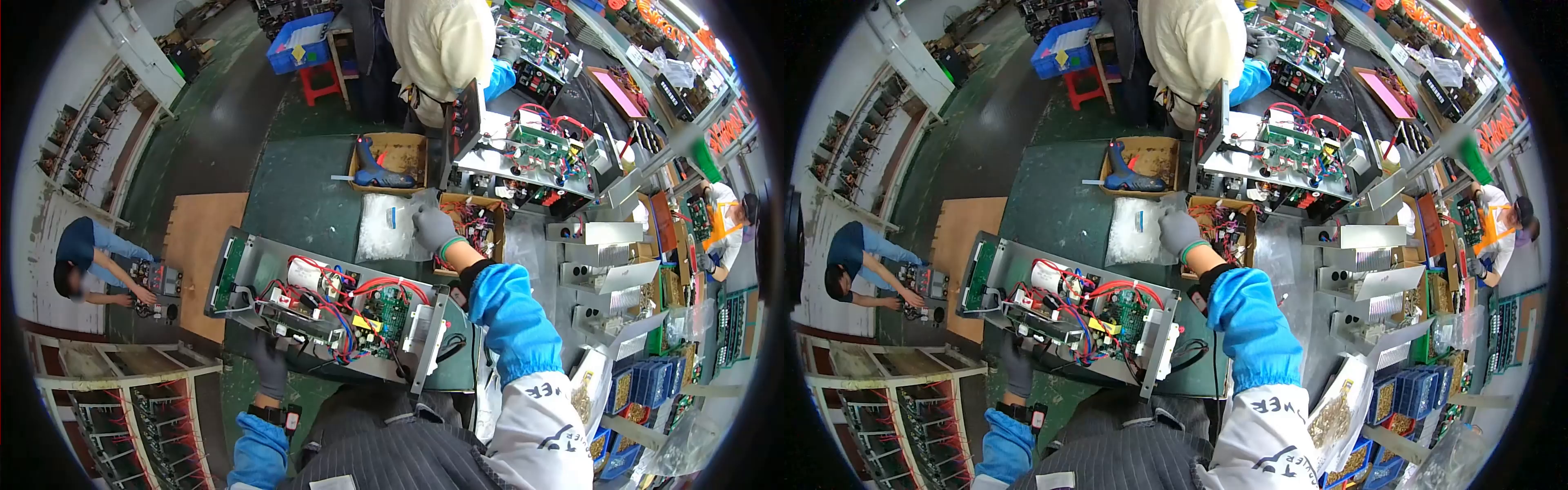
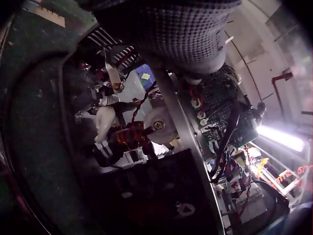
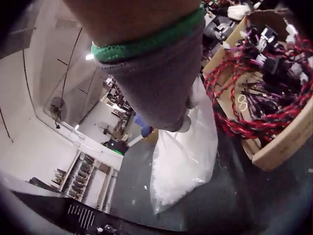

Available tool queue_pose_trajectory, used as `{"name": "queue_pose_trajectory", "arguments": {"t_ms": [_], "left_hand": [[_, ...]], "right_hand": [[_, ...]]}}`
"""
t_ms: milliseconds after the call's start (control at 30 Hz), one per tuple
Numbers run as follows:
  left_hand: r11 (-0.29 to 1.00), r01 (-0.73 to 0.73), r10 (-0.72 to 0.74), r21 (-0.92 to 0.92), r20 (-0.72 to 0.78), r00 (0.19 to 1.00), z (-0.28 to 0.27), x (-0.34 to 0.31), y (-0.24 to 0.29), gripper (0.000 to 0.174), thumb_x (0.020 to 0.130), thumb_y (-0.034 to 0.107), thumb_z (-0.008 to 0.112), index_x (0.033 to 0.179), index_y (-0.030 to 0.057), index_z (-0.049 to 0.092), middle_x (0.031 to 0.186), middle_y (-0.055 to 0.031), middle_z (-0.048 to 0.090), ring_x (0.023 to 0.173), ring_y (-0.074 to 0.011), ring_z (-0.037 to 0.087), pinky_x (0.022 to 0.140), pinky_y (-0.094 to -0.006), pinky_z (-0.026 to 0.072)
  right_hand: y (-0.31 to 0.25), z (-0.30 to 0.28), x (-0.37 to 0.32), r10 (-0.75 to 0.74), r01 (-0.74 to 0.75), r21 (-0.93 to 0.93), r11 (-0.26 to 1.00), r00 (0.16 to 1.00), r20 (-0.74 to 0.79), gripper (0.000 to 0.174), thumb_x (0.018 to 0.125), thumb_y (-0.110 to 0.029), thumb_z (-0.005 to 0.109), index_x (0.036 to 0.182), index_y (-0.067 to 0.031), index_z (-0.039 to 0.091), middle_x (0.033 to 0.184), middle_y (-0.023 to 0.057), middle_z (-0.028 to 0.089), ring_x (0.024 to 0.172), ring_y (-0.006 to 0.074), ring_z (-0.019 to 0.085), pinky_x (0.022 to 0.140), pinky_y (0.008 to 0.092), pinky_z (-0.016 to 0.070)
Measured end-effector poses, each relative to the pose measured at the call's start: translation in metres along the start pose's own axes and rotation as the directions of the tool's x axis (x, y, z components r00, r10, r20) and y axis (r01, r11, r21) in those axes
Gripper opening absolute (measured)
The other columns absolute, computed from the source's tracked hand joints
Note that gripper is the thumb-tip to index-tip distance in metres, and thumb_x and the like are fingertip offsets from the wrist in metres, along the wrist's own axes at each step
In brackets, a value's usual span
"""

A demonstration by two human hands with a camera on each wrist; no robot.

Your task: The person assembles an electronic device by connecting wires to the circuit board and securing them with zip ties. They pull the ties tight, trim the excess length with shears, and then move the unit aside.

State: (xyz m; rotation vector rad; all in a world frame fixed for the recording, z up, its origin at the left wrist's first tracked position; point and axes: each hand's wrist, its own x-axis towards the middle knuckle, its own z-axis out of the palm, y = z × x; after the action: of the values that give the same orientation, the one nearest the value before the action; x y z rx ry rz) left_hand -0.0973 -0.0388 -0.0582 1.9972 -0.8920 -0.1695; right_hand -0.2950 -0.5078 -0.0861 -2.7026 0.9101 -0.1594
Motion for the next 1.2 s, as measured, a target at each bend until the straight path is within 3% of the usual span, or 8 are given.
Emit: {"name": "queue_pose_trajectory", "arguments": {"t_ms": [267, 433, 633, 800, 933, 1000, 1133, 1200], "left_hand": [[0.999, 0.047, -0.047, -0.009, 0.046, 0.998, 0.002, 0.003, -0.022, 0.034, 0.093, 0.019, 0.072, 0.114, -0.005, 0.058, 0.113, -0.0132, 0.06, 0.1, -0.0247, 0.06, 0.087, -0.0356, 0.0491], [0.966, 0.084, -0.004, -0.246, 0.309, 0.951, -0.024, 0.018, 0.032, 0.026, 0.092, 0.011, 0.069, 0.115, 0.0003, 0.062, 0.111, -0.008, 0.063, 0.102, -0.0174, 0.06, 0.089, -0.0334, 0.0486], [0.948, 0.056, -0.028, -0.313, 0.095, 0.995, -0.087, 0.01, 0.083, 0.02, 0.095, 0.01, 0.061, 0.114, 0.0029, 0.061, 0.088, -0.0004, 0.058, 0.076, -0.0085, 0.053, 0.068, -0.0235, 0.044], [0.818, 0.125, 0.232, -0.561, 0.521, 0.822, -0.104, 0.01, 0.175, 0.067, 0.095, 0.035, 0.065, 0.146, -0.0029, 0.044, 0.077, -0.0026, 0.058, 0.063, -0.0072, 0.051, 0.057, -0.0227, 0.0423], [0.81, 0.286, 0.083, -0.512, 0.582, 0.809, -0.105, 0.004, 0.192, 0.046, 0.102, 0.04, 0.06, 0.1, -0.0051, 0.069, 0.071, -0.0036, 0.063, 0.058, -0.0072, 0.056, 0.054, -0.0223, 0.0448], [0.802, 0.282, 0.106, -0.526, 0.591, 0.8, -0.103, 0.004, 0.191, 0.048, 0.102, 0.043, 0.059, 0.1, -0.0038, 0.067, 0.07, -0.0039, 0.062, 0.057, -0.0078, 0.055, 0.053, -0.0225, 0.0447], [0.797, 0.327, 0.101, -0.508, 0.646, 0.757, -0.104, 0.007, 0.193, 0.047, 0.103, 0.041, 0.058, 0.1, -0.0046, 0.068, 0.071, -0.0051, 0.065, 0.06, -0.0077, 0.058, 0.055, -0.0221, 0.0471], [0.808, 0.334, 0.08, -0.486, 0.652, 0.754, -0.097, 0.006, 0.201, 0.048, 0.103, 0.042, 0.058, 0.102, -0.0053, 0.068, 0.073, -0.0061, 0.066, 0.06, -0.0088, 0.059, 0.056, -0.0228, 0.0483]], "right_hand": [[0.007, -0.097, -0.051, 0.244, -0.243, -0.074, 0.967, 0.97, 0.004, 0.016, 0.082, -0.02, 0.066, 0.09, -0.0075, 0.074, 0.1, 0.0193, 0.07, 0.095, 0.0365, 0.071, 0.081, 0.0475, 0.0573], [-0.029, -0.154, -0.12, 0.429, -0.314, 0.337, 0.887, 0.832, -0.353, 0.024, 0.084, -0.028, 0.072, 0.09, -0.0055, 0.07, 0.096, 0.0164, 0.069, 0.087, 0.0369, 0.069, 0.076, 0.0466, 0.0548], [-0.155, -0.214, -0.213, 0.146, 0.188, 0.648, 0.738, 0.893, -0.425, 0.011, 0.086, -0.012, 0.072, 0.088, -0.0017, 0.067, 0.087, 0.0095, 0.066, 0.081, 0.0216, 0.065, 0.074, 0.0348, 0.0514], [-0.276, -0.176, -0.254, -0.061, 0.189, 0.719, 0.669, 0.978, -0.2, 0.011, 0.085, -0.015, 0.071, 0.087, -0.0056, 0.066, 0.086, 0.0089, 0.065, 0.084, 0.0286, 0.065, 0.074, 0.0388, 0.0518], [-0.3, -0.147, -0.263, -0.138, 0.208, 0.619, 0.757, 0.978, -0.159, 0.012, 0.085, -0.017, 0.07, 0.089, -0.0068, 0.064, 0.087, 0.0105, 0.06, 0.083, 0.0321, 0.063, 0.073, 0.0418, 0.0503], [-0.299, -0.165, -0.263, -0.216, 0.143, 0.609, 0.78, 0.975, 0.047, 0.016, 0.091, -0.018, 0.068, 0.099, -0.0047, 0.065, 0.097, 0.0121, 0.062, 0.09, 0.0313, 0.065, 0.081, 0.0399, 0.0527], [-0.266, -0.197, -0.254, -0.055, 0.092, 0.843, 0.53, 0.996, -0.074, 0.028, 0.095, -0.023, 0.068, 0.114, -0.0028, 0.068, 0.111, 0.0166, 0.07, 0.106, 0.03, 0.068, 0.092, 0.0386, 0.0531], [-0.247, -0.235, -0.249, -0.017, 0.108, 0.712, 0.694, 0.991, -0.133, 0.034, 0.095, -0.026, 0.069, 0.121, -0.004, 0.064, 0.11, 0.0172, 0.07, 0.098, 0.0305, 0.07, 0.086, 0.0392, 0.054]]}}
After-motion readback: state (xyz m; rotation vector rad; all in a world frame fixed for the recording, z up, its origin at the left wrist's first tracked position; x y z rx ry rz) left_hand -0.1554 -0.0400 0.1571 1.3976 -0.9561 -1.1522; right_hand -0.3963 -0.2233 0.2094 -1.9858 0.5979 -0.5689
